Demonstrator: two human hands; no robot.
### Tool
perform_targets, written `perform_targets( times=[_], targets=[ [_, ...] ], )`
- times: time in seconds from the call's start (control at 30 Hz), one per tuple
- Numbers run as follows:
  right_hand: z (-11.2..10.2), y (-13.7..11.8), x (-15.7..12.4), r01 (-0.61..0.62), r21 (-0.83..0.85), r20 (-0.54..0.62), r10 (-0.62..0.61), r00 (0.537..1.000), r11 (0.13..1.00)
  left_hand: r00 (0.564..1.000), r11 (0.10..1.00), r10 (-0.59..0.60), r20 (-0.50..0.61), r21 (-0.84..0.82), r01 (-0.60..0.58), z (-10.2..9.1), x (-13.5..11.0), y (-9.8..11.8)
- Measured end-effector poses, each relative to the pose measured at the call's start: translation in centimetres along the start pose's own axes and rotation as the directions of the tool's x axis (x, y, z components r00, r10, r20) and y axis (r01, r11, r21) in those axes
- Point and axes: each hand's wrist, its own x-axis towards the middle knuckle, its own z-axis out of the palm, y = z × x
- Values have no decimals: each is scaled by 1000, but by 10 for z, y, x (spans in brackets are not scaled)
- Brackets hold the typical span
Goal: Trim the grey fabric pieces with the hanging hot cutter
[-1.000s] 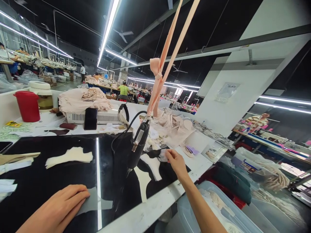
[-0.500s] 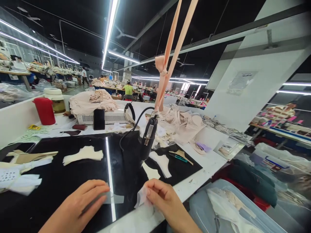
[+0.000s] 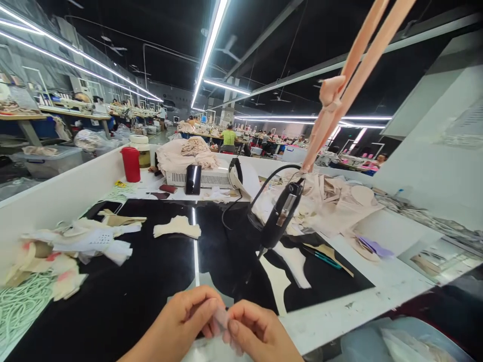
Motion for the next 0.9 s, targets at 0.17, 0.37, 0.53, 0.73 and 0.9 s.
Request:
perform_targets(
  times=[0.17,0.37,0.53,0.73,0.9],
  targets=[
    [-3,-8,1,-88,-3,53,88,995,996,998,978,-47,30,-202,52,1,0,0],
    [-3,-10,-1,-116,23,69,114,991,993,993,956,-104,59,-269,116,2,-2,-2],
    [-3,4,-2,-132,76,75,126,989,988,984,973,-177,-14,-156,173,5,1,3],
    [-1,11,-4,-177,121,52,172,984,977,986,958,-165,33,-234,168,4,0,-10],
    [0,2,-11,-196,201,31,194,981,960,975,947,-221,-7,-240,213,3,-1,-11]
  ],
)
